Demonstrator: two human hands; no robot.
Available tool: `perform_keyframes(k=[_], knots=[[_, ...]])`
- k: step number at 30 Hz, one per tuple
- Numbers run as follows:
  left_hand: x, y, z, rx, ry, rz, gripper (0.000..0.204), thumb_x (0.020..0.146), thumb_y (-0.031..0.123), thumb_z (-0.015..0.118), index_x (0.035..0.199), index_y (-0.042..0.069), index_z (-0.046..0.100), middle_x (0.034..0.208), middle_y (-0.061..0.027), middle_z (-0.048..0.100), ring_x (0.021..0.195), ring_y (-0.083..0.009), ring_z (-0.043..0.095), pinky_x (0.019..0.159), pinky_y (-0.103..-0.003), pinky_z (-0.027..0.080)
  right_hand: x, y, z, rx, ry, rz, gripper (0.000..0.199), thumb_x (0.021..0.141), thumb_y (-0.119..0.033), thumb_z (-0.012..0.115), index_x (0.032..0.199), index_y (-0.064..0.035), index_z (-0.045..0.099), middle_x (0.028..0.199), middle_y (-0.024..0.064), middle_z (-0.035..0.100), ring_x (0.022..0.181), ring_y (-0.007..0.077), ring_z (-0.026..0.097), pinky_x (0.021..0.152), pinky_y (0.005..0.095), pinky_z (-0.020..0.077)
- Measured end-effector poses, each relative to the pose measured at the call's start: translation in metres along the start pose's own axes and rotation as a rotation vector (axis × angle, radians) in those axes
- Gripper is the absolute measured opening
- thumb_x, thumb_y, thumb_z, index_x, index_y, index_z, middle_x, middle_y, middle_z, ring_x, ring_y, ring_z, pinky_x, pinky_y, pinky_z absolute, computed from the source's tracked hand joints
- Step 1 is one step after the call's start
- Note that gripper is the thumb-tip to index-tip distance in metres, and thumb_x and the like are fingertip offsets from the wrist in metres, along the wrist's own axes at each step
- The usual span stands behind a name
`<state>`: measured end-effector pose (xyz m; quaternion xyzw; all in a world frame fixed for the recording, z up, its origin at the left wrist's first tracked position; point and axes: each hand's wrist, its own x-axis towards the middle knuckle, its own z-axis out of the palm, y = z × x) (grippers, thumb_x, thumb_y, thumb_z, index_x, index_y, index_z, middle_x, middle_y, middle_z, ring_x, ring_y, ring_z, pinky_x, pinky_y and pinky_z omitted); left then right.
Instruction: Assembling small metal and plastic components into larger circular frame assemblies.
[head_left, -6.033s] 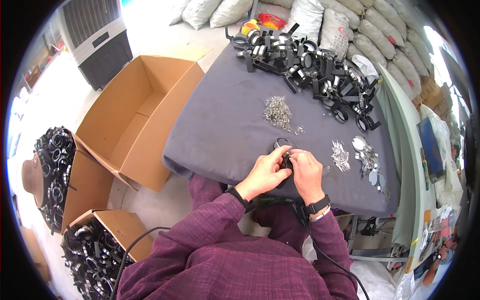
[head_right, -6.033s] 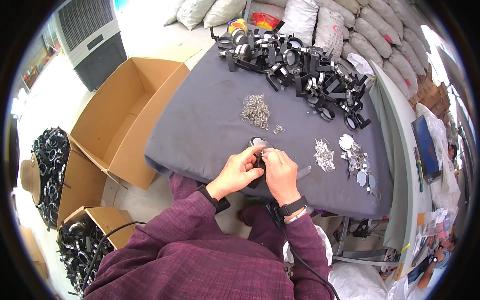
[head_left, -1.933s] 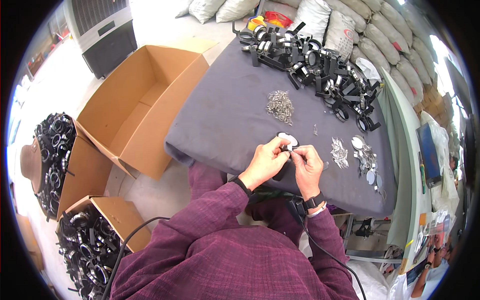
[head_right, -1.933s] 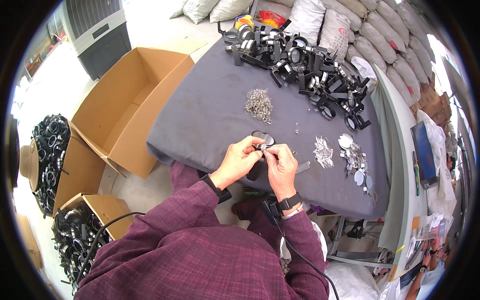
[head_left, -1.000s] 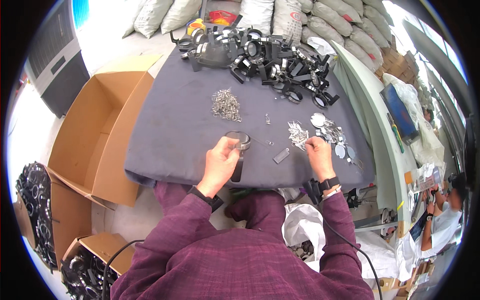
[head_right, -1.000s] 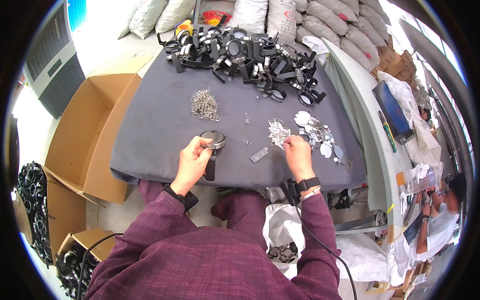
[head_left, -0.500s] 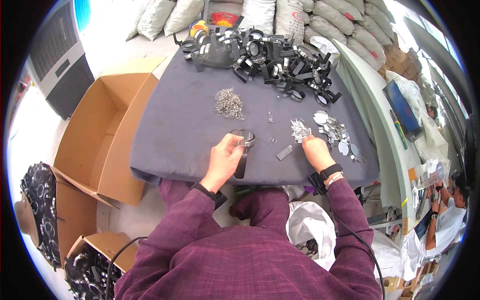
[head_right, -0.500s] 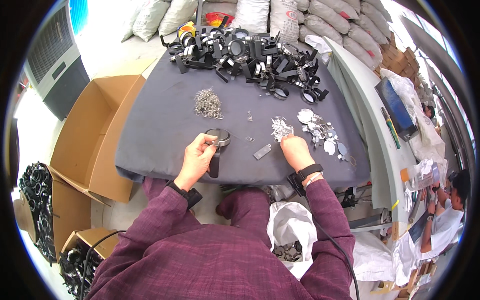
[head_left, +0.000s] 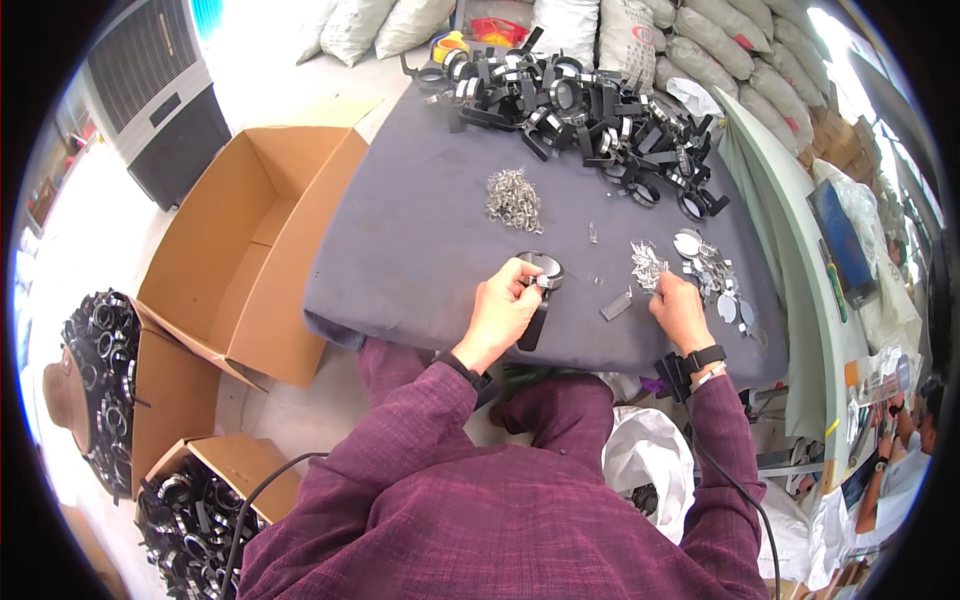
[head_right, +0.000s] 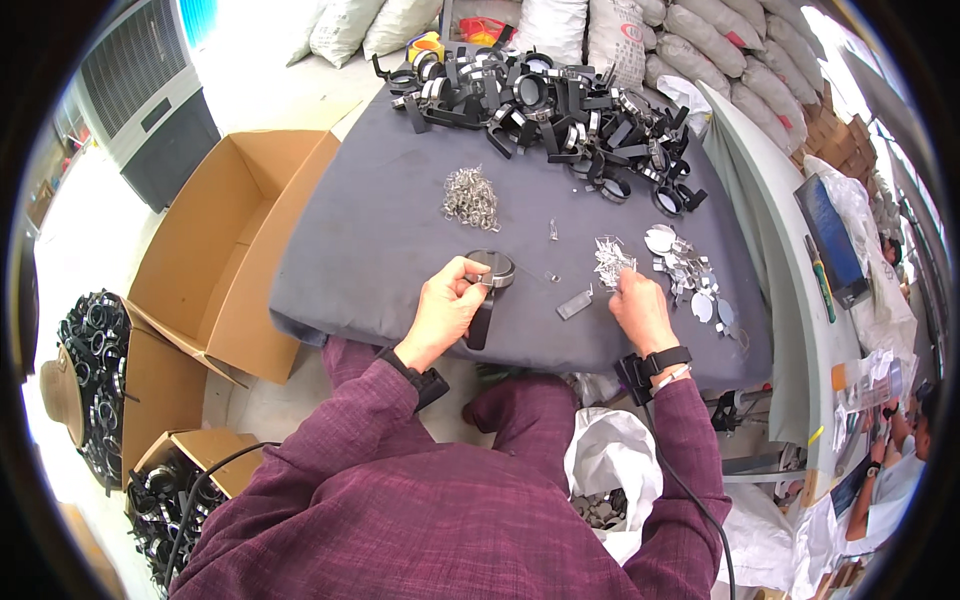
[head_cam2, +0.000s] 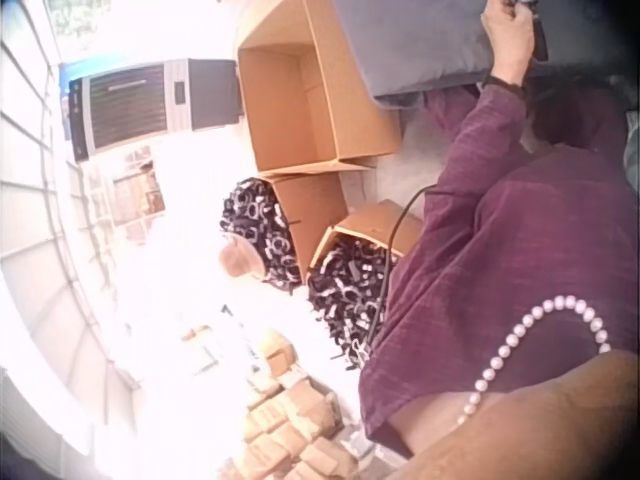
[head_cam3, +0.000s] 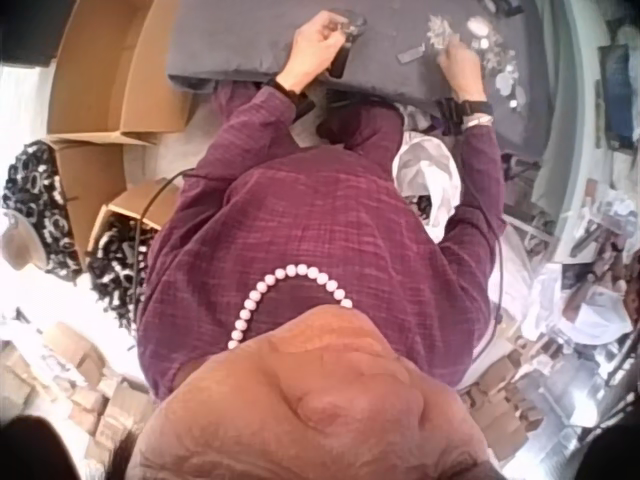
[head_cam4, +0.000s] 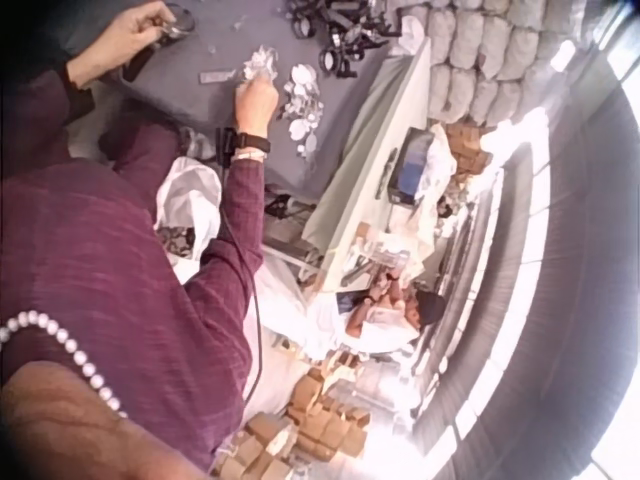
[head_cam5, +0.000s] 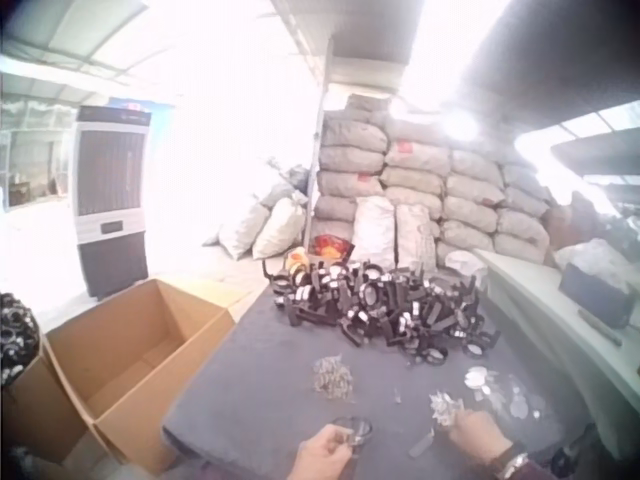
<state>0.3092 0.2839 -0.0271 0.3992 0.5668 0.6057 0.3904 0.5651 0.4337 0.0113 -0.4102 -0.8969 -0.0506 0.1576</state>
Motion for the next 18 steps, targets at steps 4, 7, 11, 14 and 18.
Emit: perform_keyframes(k=[4, 7, 11, 14, 18], knots=[[0.004, -0.003, 0.001, 0.013, -0.014, -0.014, 0.016, 0.089, 0.007, 0.055, 0.104, 0.007, 0.059, 0.062, 0.0045, 0.052, 0.048, -0.0027, 0.046, 0.04, -0.021, 0.039, -0.005, -0.045, 0.004, 0.661, -0.041, 0.141, 0.008, 0.075, 0.002, 0.059, 0.08, -0.0008, 0.053, 0.066, 0.0063, 0.058, 0.059, 0.014, 0.058, 0.053, 0.0295, 0.0467], [0.005, -0.009, 0.002, -0.011, -0.008, 0.015, 0.016, 0.089, 0.006, 0.055, 0.104, 0.006, 0.059, 0.061, 0.0047, 0.052, 0.048, -0.0027, 0.046, 0.04, -0.022, 0.039, -0.002, -0.095, 0.003, 1.222, -0.144, 0.252, 0.005, 0.086, 0.001, 0.057, 0.085, -0.003, 0.06, 0.07, -0.0024, 0.058, 0.054, 0.0028, 0.051, 0.048, 0.0189, 0.0421], [0.005, -0.008, 0.003, -0.042, -0.005, 0.005, 0.015, 0.09, 0.005, 0.055, 0.105, 0.006, 0.058, 0.061, 0.0042, 0.052, 0.047, -0.0031, 0.047, 0.04, -0.021, 0.039, 0.004, -0.124, 0.019, 1.288, -0.133, 0.242, 0.006, 0.085, 0.002, 0.059, 0.088, -0.0011, 0.063, 0.07, -0.0012, 0.06, 0.056, 0.0043, 0.054, 0.049, 0.0206, 0.0455], [0.005, -0.009, 0.003, -0.057, -0.012, -0.01, 0.015, 0.091, 0.005, 0.054, 0.105, 0.006, 0.056, 0.062, 0.0037, 0.053, 0.047, -0.0035, 0.048, 0.039, -0.021, 0.039, 0.007, -0.131, 0.032, 1.28, -0.11, 0.214, 0.006, 0.085, 0.002, 0.06, 0.088, -0.0002, 0.063, 0.071, -0.0007, 0.061, 0.056, 0.0048, 0.055, 0.05, 0.0212, 0.0465], [0.006, -0.01, 0.003, -0.073, -0.019, -0.023, 0.015, 0.091, 0.004, 0.055, 0.106, 0.006, 0.055, 0.062, 0.0033, 0.053, 0.047, -0.0037, 0.048, 0.038, -0.021, 0.039, 0.006, -0.131, 0.036, 1.303, -0.086, 0.215, 0.006, 0.084, 0.002, 0.06, 0.088, 0.0005, 0.064, 0.072, 0.0003, 0.061, 0.057, 0.0051, 0.055, 0.051, 0.0213, 0.0466]])
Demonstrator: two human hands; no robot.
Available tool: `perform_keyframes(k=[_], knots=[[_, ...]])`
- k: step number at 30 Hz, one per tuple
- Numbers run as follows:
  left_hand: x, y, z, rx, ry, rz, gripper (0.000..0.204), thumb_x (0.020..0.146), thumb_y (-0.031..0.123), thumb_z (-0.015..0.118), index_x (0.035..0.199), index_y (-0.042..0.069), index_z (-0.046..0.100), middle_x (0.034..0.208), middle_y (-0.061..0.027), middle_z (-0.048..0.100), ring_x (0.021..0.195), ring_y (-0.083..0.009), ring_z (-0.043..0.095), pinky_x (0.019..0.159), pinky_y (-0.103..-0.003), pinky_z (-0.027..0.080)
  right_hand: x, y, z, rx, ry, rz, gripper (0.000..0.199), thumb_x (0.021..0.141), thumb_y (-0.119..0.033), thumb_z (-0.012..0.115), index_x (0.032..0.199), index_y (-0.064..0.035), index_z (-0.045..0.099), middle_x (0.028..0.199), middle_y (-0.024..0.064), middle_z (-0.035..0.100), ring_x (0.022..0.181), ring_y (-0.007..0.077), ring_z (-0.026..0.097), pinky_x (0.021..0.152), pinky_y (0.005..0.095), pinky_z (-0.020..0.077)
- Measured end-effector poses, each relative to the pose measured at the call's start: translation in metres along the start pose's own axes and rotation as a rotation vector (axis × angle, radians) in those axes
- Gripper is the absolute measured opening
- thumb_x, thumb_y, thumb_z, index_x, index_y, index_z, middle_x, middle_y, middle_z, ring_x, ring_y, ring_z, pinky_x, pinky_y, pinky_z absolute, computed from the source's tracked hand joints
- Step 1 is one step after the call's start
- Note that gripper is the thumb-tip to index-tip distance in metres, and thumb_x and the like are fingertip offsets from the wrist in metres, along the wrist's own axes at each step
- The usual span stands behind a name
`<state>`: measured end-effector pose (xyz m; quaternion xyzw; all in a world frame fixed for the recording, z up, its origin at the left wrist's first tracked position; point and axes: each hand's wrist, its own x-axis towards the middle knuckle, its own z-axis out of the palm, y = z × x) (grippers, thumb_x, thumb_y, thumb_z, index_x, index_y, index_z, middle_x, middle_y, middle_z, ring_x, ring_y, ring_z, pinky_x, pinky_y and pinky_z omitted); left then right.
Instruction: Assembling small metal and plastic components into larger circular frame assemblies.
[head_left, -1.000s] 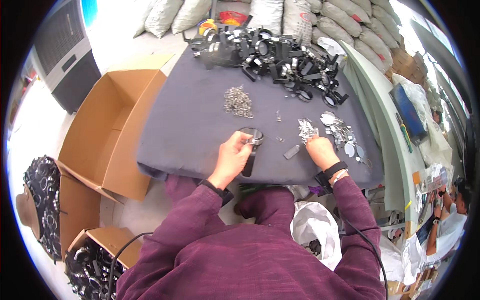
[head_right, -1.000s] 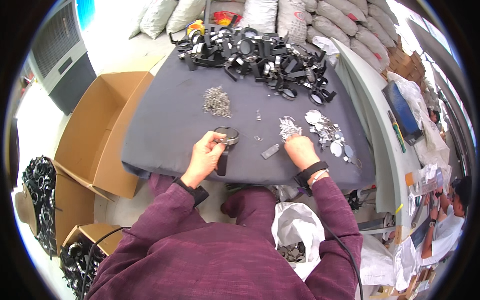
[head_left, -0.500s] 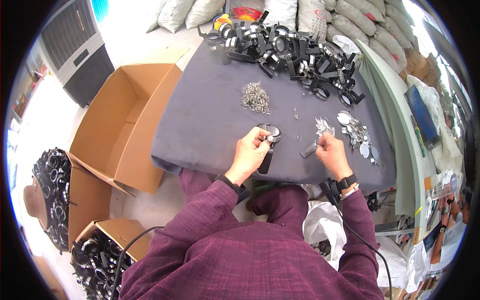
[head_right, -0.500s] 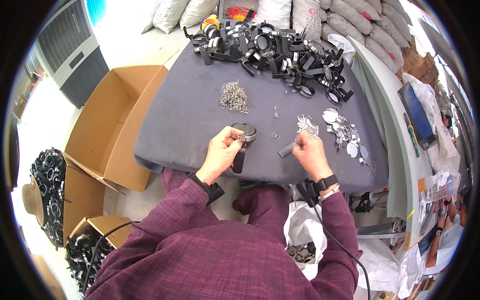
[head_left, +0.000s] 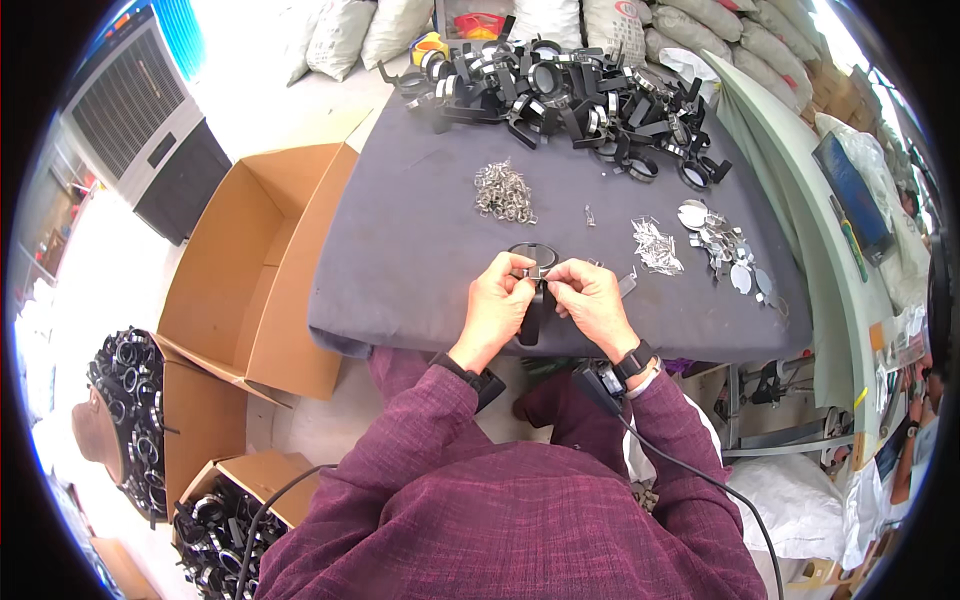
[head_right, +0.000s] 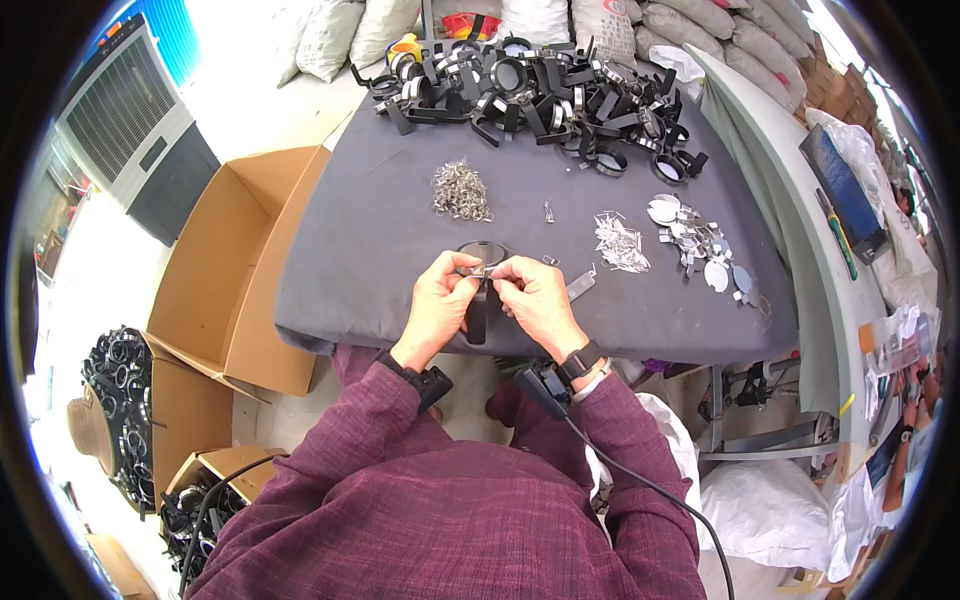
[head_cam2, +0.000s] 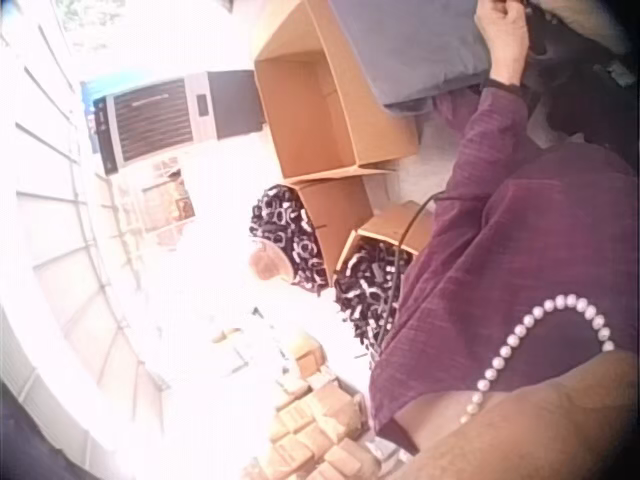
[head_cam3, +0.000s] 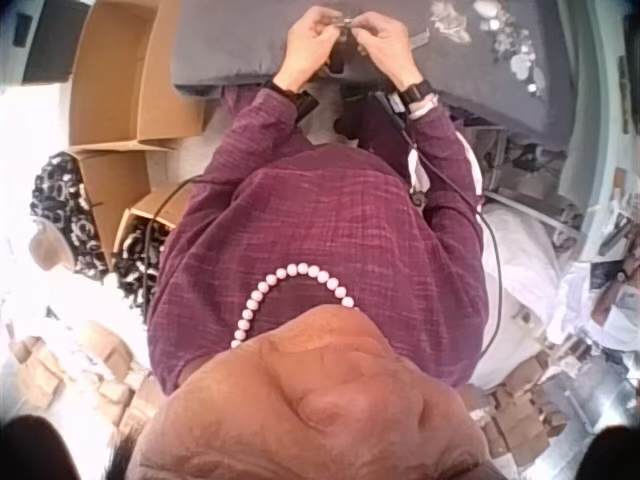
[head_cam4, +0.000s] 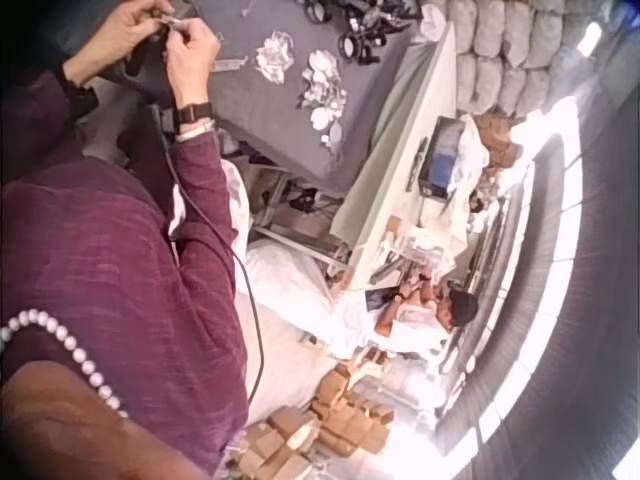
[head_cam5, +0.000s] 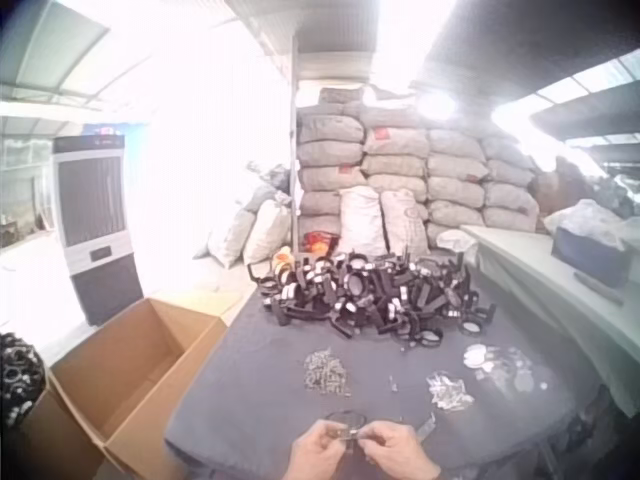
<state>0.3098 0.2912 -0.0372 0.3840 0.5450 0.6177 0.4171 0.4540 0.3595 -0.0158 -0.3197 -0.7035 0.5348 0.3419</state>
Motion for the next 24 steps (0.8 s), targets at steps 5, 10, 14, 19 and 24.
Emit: perform_keyframes(k=[5, 10, 14, 19, 24], knots=[[0.0, 0.0, -0.003, 0.001, 0.002, 0.015, 0.014, 0.091, 0.004, 0.055, 0.105, 0.005, 0.056, 0.062, 0.0035, 0.052, 0.046, -0.0035, 0.047, 0.038, -0.021, 0.039, 0.001, -0.003, 0.003, -0.142, 0.015, -0.188, 0.007, 0.083, 0.004, 0.059, 0.088, 0.0017, 0.064, 0.074, 0.0022, 0.061, 0.058, 0.0064, 0.056, 0.052, 0.0224, 0.0461], [0.0, 0.004, -0.003, 0.001, -0.004, 0.01, 0.014, 0.091, 0.005, 0.055, 0.105, 0.005, 0.057, 0.062, 0.004, 0.052, 0.047, -0.0034, 0.046, 0.039, -0.021, 0.039, 0.007, -0.004, 0.003, -0.066, 0.024, -0.158, 0.007, 0.083, 0.005, 0.061, 0.087, 0.0014, 0.064, 0.076, 0.0028, 0.062, 0.058, 0.0072, 0.056, 0.052, 0.0226, 0.0455], [0.001, 0.002, -0.003, -0.02, 0.008, -0.004, 0.014, 0.092, 0.006, 0.055, 0.105, 0.005, 0.057, 0.062, 0.0038, 0.053, 0.048, -0.0034, 0.048, 0.04, -0.021, 0.039, 0.01, -0.008, 0.01, 0.04, 0.029, -0.086, 0.008, 0.083, 0.005, 0.061, 0.089, 0.0, 0.063, 0.077, 0.0022, 0.063, 0.059, 0.0076, 0.057, 0.052, 0.0221, 0.0459], [0.002, -0.002, -0.003, -0.077, 0.0, 0.028, 0.014, 0.092, 0.007, 0.055, 0.105, 0.005, 0.057, 0.062, 0.0032, 0.055, 0.048, -0.0035, 0.048, 0.039, -0.021, 0.039, 0.009, -0.015, 0.007, 0.364, 0.023, 0.163, 0.01, 0.081, 0.002, 0.066, 0.09, -0.0011, 0.064, 0.081, 0.0025, 0.063, 0.062, 0.0081, 0.056, 0.057, 0.0224, 0.0483], [0.005, -0.005, -0.009, -0.116, -0.041, 0.056, 0.014, 0.091, 0.003, 0.055, 0.104, 0.004, 0.06, 0.072, 0.0028, 0.059, 0.062, -0.0027, 0.053, 0.052, -0.02, 0.043, 0.013, -0.013, 0.0, -0.428, 0.148, -0.367, 0.019, 0.07, -0.004, 0.076, 0.087, -0.0038, 0.068, 0.087, 0.0027, 0.062, 0.088, 0.0153, 0.056, 0.08, 0.03, 0.0459]])
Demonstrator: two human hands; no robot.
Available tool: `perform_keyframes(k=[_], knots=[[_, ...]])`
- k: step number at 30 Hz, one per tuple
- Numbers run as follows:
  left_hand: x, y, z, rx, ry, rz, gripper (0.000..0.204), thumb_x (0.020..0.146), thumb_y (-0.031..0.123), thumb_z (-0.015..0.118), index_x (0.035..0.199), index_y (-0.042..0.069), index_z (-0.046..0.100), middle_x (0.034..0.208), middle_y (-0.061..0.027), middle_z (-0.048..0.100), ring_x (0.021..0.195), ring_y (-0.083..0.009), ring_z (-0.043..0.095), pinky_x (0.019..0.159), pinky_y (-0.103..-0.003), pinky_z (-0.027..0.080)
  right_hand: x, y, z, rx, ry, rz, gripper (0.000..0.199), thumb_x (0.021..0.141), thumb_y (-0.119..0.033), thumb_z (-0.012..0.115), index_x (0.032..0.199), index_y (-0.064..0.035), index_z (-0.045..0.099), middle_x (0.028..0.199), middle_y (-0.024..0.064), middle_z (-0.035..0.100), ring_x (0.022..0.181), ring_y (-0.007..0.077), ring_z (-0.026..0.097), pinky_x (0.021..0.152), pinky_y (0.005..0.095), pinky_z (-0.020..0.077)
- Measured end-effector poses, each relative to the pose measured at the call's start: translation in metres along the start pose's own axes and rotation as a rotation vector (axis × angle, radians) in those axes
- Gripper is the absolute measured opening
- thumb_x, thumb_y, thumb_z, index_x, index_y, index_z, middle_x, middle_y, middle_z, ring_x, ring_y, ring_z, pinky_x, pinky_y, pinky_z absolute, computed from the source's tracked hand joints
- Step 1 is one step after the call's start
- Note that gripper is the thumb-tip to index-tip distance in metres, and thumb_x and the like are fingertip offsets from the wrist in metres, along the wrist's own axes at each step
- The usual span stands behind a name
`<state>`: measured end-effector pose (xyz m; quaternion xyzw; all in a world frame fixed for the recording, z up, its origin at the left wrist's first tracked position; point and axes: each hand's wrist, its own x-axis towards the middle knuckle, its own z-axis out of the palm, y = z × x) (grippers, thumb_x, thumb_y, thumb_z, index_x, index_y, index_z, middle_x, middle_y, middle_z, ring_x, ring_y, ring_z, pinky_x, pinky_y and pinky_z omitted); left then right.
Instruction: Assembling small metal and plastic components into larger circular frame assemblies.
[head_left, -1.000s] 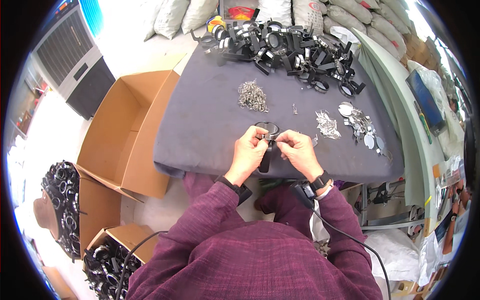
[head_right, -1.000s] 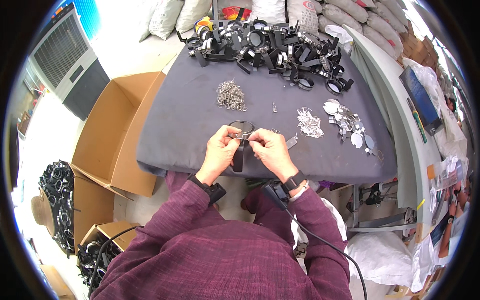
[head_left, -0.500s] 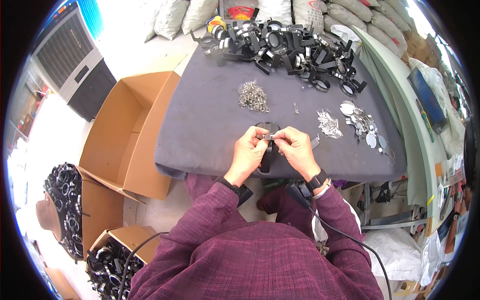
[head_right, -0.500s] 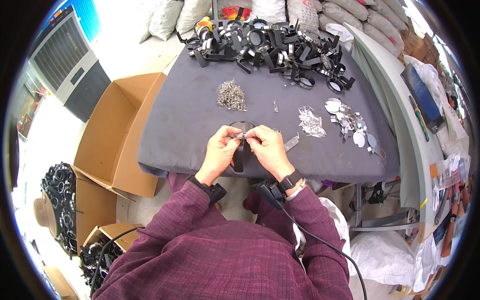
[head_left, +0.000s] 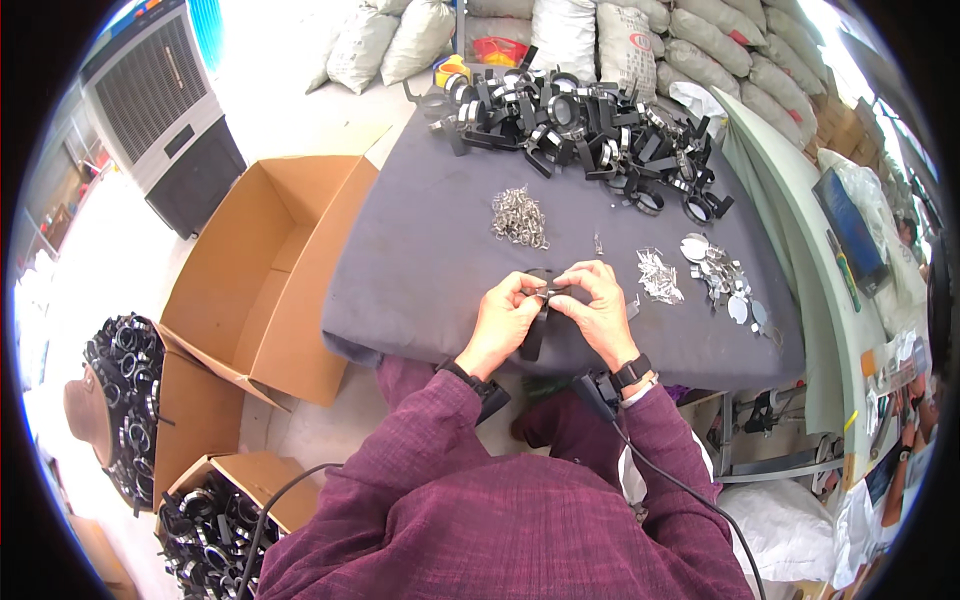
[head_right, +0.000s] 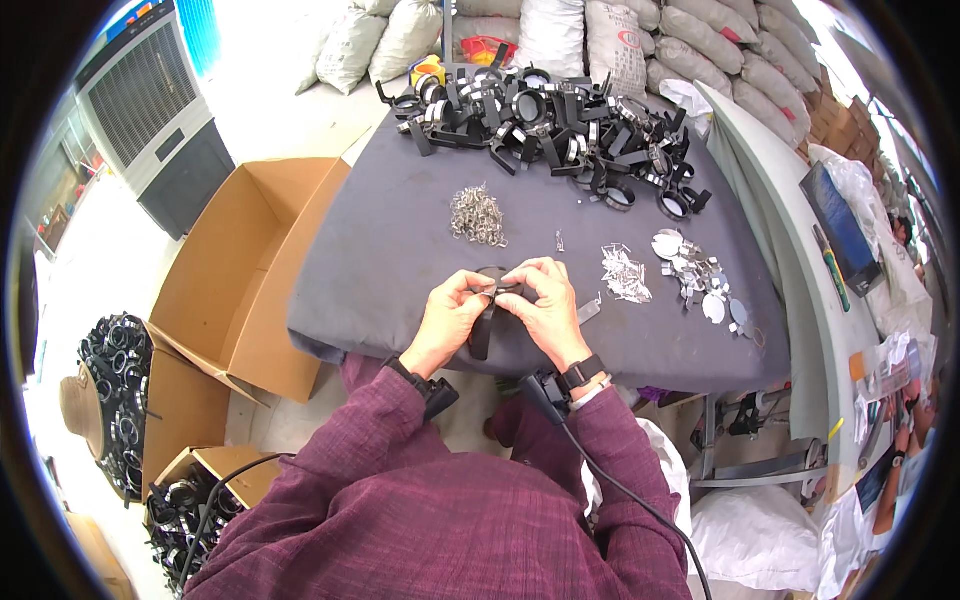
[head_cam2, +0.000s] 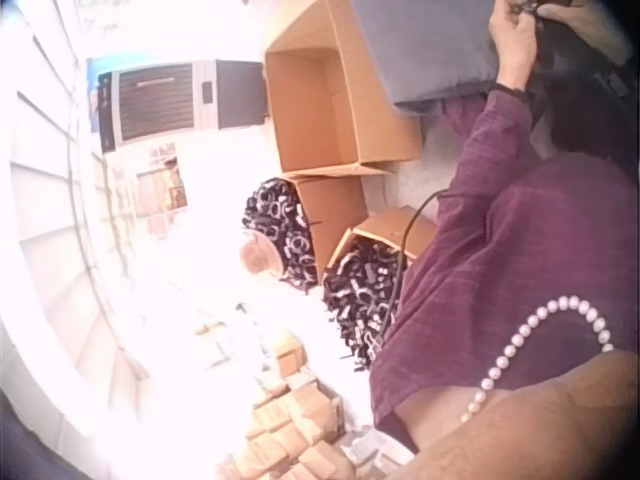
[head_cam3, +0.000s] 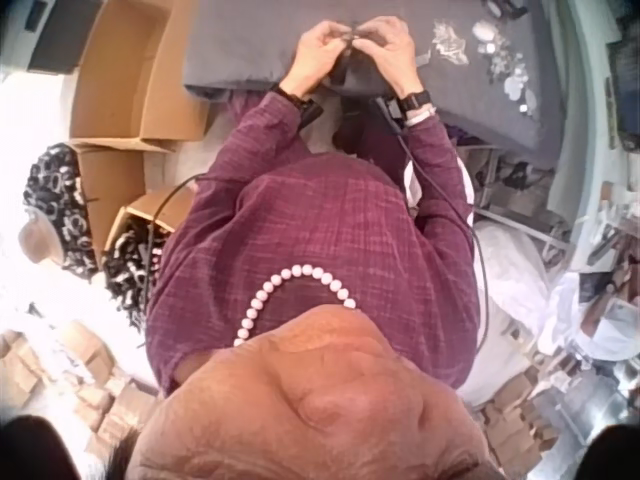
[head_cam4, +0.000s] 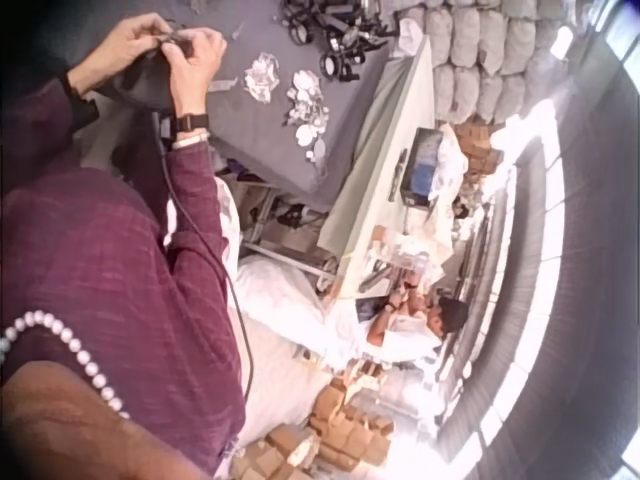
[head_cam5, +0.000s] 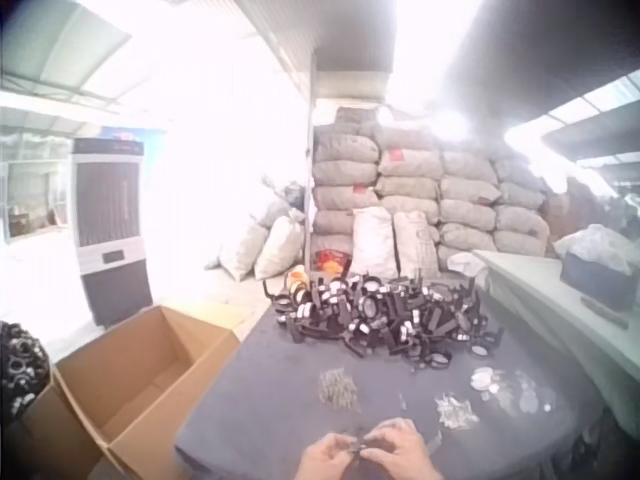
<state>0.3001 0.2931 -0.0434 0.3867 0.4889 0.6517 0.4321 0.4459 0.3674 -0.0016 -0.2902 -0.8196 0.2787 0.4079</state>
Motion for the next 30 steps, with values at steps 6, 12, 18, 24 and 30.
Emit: perform_keyframes(k=[6, 12, 18, 24, 30], knots=[[0.002, 0.006, -0.008, -0.098, -0.119, -0.023, 0.016, 0.09, 0.003, 0.057, 0.105, 0.003, 0.06, 0.084, -0.0025, 0.064, 0.066, -0.0062, 0.057, 0.057, -0.021, 0.047, 0.009, 0.01, -0.001, 0.299, -0.236, 0.06, 0.019, 0.067, -0.006, 0.078, 0.082, -0.0034, 0.066, 0.081, 0.0013, 0.059, 0.084, 0.0157, 0.054, 0.076, 0.0291, 0.0442], [-0.018, 0.034, 0.009, 0.095, 0.25, -0.265, 0.021, 0.088, 0.01, 0.061, 0.103, -0.003, 0.053, 0.081, -0.0097, 0.063, 0.053, -0.0127, 0.058, 0.045, -0.027, 0.049, 0.015, 0.012, -0.001, 0.217, -0.288, -0.013, 0.02, 0.065, -0.006, 0.079, 0.08, -0.0029, 0.065, 0.08, 0.0009, 0.057, 0.08, 0.0148, 0.053, 0.07, 0.0284, 0.0441], [-0.017, 0.035, 0.006, -0.113, 0.159, -0.348, 0.016, 0.088, 0.009, 0.06, 0.098, -0.002, 0.053, 0.075, -0.0081, 0.059, 0.056, -0.0137, 0.058, 0.045, -0.028, 0.051, 0.024, 0.019, 0.002, 0.309, -0.387, 0.055, 0.023, 0.066, -0.006, 0.08, 0.081, -0.0041, 0.064, 0.079, -0.001, 0.055, 0.073, 0.0105, 0.052, 0.065, 0.0255, 0.0439], [-0.015, 0.041, 0.005, -0.1, 0.157, -0.35, 0.011, 0.087, 0.008, 0.061, 0.093, 0.0, 0.056, 0.071, -0.0059, 0.058, 0.054, -0.0115, 0.056, 0.042, -0.026, 0.048, 0.032, 0.023, 0.003, 0.438, -0.5, 0.252, 0.023, 0.07, -0.004, 0.08, 0.086, -0.0053, 0.063, 0.078, -0.0029, 0.054, 0.072, 0.0071, 0.052, 0.065, 0.0235, 0.046], [-0.013, 0.041, -0.002, -0.027, 0.195, -0.298, 0.006, 0.085, 0.005, 0.063, 0.086, 0.001, 0.059, 0.067, -0.0031, 0.058, 0.049, -0.0081, 0.051, 0.039, -0.023, 0.041, 0.02, 0.02, -0.036, 0.261, -0.301, 0.169, 0.023, 0.076, -0.006, 0.075, 0.097, -0.0003, 0.066, 0.084, 0.0023, 0.062, 0.076, 0.0112, 0.058, 0.069, 0.0258, 0.0487]])
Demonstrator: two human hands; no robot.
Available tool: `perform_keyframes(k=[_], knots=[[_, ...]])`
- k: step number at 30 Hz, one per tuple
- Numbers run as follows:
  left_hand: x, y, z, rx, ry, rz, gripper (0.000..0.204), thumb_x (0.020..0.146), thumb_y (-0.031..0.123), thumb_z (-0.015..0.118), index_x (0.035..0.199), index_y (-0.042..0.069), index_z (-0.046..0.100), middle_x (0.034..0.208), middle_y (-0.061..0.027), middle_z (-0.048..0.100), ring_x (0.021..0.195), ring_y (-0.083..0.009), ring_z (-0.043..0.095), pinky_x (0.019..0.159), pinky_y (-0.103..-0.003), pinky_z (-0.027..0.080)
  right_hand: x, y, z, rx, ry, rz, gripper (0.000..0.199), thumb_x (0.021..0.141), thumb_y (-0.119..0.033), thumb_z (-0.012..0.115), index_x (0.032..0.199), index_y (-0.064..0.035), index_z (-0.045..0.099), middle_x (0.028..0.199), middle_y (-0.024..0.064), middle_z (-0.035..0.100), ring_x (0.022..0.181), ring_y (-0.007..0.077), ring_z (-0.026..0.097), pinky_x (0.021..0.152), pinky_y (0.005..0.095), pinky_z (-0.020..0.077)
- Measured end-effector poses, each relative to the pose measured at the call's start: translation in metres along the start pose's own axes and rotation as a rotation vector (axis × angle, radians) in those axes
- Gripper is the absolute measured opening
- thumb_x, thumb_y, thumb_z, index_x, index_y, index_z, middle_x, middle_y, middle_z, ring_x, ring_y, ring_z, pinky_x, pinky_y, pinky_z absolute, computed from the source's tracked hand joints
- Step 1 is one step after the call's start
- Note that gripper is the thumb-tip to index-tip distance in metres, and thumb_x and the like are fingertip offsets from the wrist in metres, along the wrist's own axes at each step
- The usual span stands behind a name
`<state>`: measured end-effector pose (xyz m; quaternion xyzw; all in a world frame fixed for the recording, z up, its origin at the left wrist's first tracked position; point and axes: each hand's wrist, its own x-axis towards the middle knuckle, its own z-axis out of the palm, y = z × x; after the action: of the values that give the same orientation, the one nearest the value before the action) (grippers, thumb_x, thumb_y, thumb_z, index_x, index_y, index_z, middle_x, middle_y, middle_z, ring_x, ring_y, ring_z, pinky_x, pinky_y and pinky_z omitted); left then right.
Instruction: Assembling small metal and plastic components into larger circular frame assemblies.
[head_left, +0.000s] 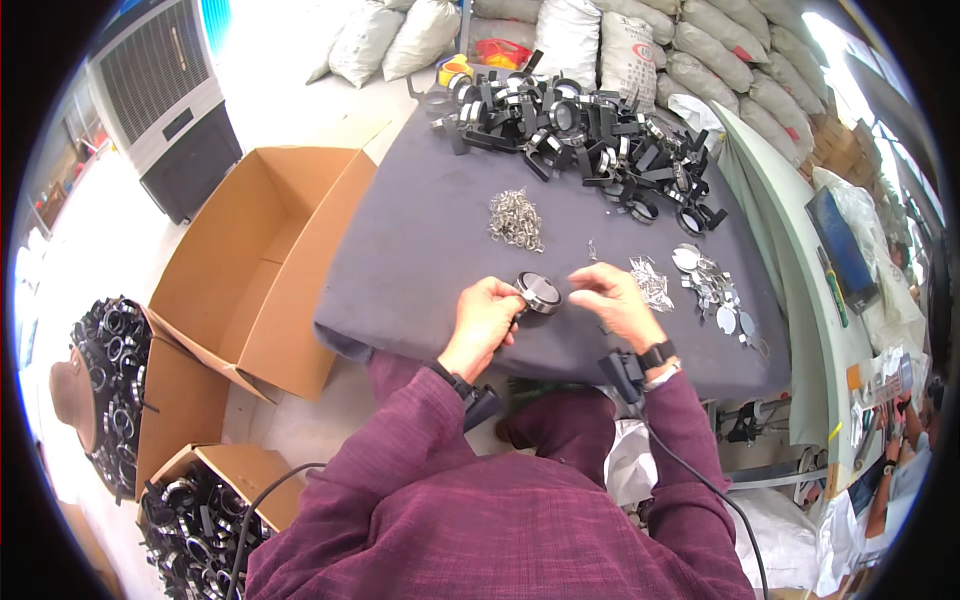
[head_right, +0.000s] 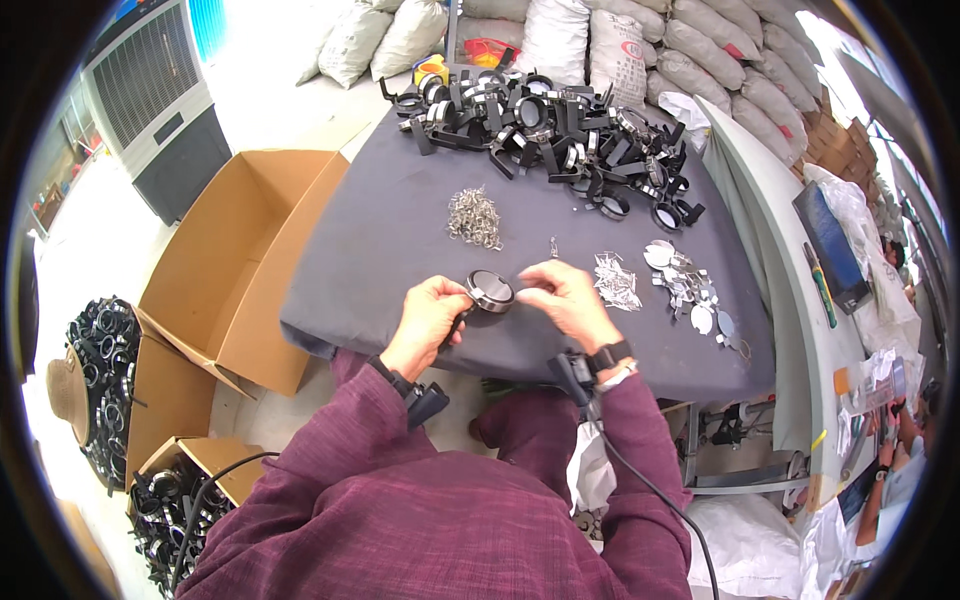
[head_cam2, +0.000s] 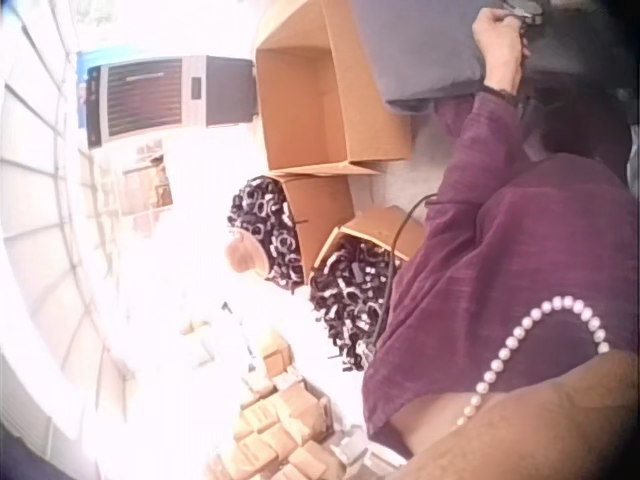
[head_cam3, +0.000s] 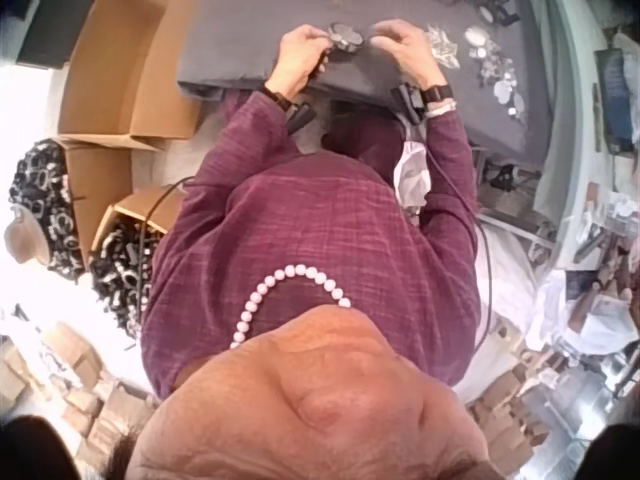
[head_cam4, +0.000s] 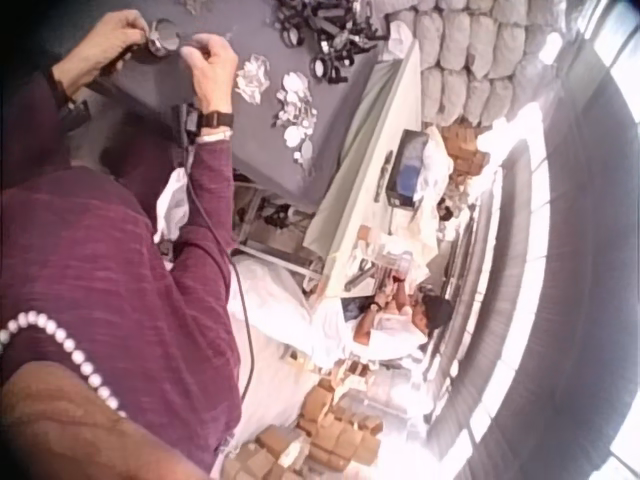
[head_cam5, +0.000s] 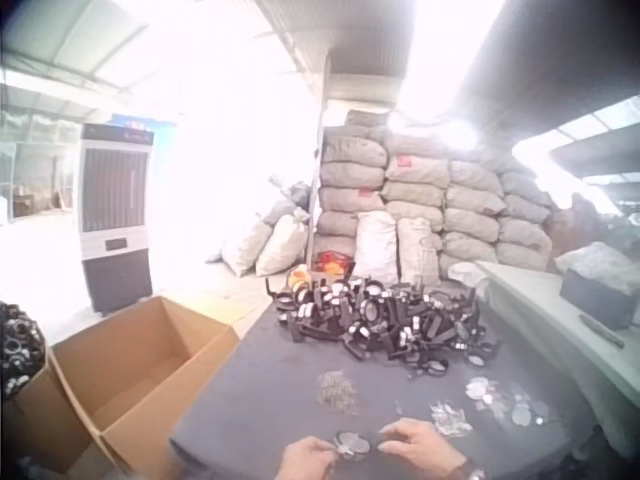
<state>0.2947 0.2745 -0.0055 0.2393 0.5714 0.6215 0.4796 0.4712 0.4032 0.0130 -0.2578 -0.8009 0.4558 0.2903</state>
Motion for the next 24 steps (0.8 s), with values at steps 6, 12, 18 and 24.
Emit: perform_keyframes(k=[6, 12, 18, 24], knots=[[0.011, 0.006, -0.007, 0.035, -0.118, 0.021, 0.003, 0.083, 0.002, 0.063, 0.083, 0.001, 0.06, 0.068, -0.0033, 0.058, 0.049, -0.0072, 0.05, 0.039, -0.021, 0.039, -0.044, -0.002, -0.039, -0.779, -0.161, -0.083, 0.029, 0.072, -0.005, 0.071, 0.101, -0.0021, 0.065, 0.092, 0.0119, 0.062, 0.082, 0.029, 0.063, 0.071, 0.0347, 0.0506], [0.017, 0.007, -0.012, 0.083, -0.205, -0.009, 0.004, 0.081, 0.003, 0.064, 0.081, -0.001, 0.063, 0.068, -0.0035, 0.059, 0.049, -0.0067, 0.05, 0.037, -0.022, 0.037, -0.042, -0.007, -0.042, -0.888, -0.262, -0.049, 0.027, 0.071, -0.007, 0.073, 0.096, -0.0016, 0.062, 0.092, 0.0133, 0.061, 0.081, 0.0336, 0.062, 0.07, 0.0388, 0.0501], [0.02, 0.008, -0.017, 0.079, -0.269, -0.037, 0.004, 0.081, 0.003, 0.064, 0.081, -0.001, 0.062, 0.066, -0.0029, 0.058, 0.049, -0.007, 0.049, 0.039, -0.021, 0.037, -0.031, -0.043, -0.008, -0.593, -0.157, -0.013, 0.023, 0.075, 0.001, 0.067, 0.098, -0.0023, 0.062, 0.079, 0.0092, 0.056, 0.07, 0.0226, 0.061, 0.063, 0.0311, 0.0498], [0.025, 0.005, -0.019, 0.086, -0.296, -0.03, 0.004, 0.081, 0.004, 0.063, 0.08, 0.0, 0.063, 0.065, -0.0022, 0.058, 0.049, -0.0063, 0.05, 0.039, -0.021, 0.037, -0.016, -0.034, 0.042, -0.267, -0.025, -0.223, 0.019, 0.074, 0.006, 0.069, 0.09, -0.0017, 0.062, 0.084, 0.007, 0.061, 0.072, 0.019, 0.063, 0.064, 0.0284, 0.0507]])
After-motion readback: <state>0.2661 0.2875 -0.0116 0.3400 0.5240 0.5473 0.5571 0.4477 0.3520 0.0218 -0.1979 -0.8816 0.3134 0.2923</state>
